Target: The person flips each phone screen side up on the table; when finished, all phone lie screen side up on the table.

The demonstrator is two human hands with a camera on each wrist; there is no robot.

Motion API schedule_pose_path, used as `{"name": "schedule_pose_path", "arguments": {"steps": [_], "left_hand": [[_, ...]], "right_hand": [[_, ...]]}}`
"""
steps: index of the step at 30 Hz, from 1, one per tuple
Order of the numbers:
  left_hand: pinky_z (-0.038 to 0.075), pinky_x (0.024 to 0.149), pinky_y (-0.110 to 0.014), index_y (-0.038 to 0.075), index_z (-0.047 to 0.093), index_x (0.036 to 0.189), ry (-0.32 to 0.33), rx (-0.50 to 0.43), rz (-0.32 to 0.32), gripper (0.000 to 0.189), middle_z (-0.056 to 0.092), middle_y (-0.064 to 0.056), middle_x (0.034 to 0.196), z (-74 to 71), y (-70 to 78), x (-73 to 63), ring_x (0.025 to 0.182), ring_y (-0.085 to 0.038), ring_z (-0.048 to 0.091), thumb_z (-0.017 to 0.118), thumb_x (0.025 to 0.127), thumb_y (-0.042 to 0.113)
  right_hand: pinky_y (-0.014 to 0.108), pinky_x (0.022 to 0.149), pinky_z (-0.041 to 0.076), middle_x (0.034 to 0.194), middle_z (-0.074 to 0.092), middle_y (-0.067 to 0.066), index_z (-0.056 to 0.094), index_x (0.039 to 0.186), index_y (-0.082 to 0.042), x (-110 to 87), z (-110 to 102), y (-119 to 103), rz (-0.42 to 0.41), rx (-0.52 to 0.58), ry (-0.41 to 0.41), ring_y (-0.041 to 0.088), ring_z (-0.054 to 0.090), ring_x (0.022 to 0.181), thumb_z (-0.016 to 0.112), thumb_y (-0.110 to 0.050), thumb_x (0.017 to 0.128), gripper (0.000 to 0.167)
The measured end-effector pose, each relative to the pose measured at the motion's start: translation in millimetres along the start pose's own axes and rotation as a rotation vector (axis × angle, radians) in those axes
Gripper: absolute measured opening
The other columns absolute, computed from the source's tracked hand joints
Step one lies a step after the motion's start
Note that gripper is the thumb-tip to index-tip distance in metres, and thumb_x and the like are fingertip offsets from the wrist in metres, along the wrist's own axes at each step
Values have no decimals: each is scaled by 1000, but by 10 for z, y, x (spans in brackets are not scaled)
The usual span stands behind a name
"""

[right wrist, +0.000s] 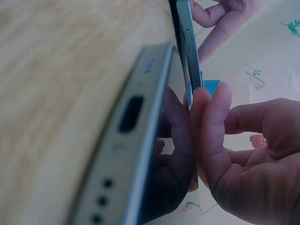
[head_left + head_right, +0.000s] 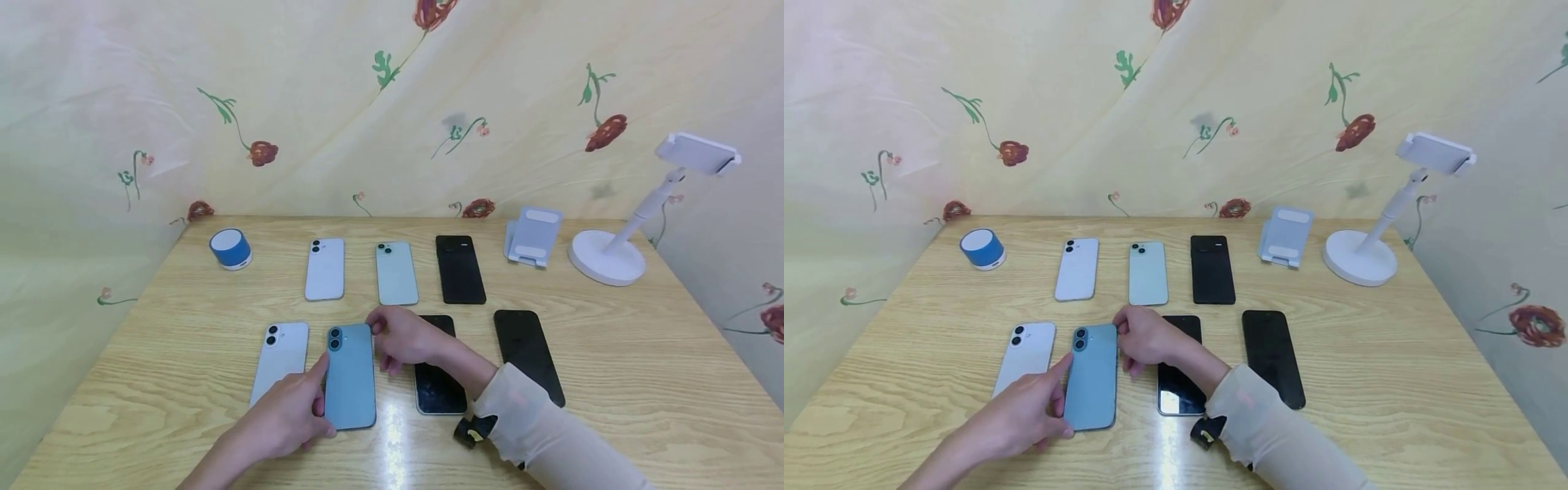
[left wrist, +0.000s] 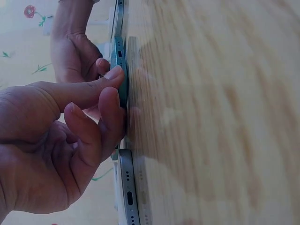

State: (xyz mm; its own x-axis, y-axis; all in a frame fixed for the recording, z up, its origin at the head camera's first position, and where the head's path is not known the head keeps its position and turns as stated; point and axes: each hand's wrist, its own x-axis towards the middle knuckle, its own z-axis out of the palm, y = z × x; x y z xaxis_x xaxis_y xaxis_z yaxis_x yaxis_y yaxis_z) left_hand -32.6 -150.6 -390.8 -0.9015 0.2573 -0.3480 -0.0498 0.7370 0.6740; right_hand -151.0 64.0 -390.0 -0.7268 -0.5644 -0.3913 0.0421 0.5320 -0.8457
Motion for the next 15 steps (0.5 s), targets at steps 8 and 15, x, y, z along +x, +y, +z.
{"name": "schedule_pose_path", "arguments": {"steps": [8, 15], "left_hand": [[41, 52, -25, -10, 19, 164, -7, 9, 21, 110, 57, -1, 76, 6, -7, 11, 52, -17, 57, 90, 82, 7], [40, 53, -25, -12, 22, 162, 3, 50, 52, 106, 56, 0, 76, 31, 25, -1, 55, -15, 55, 89, 84, 11]], "right_hand": [[33, 55, 61, 106, 64, 14, 49, 142, -2, -19, -62, 44, -16, 58, -54, 18, 68, 58, 52, 2, 105, 37], [34, 53, 61, 99, 69, 14, 42, 145, -5, -24, -88, 99, -26, 119, -88, 19, 69, 57, 53, 6, 102, 46]]}}
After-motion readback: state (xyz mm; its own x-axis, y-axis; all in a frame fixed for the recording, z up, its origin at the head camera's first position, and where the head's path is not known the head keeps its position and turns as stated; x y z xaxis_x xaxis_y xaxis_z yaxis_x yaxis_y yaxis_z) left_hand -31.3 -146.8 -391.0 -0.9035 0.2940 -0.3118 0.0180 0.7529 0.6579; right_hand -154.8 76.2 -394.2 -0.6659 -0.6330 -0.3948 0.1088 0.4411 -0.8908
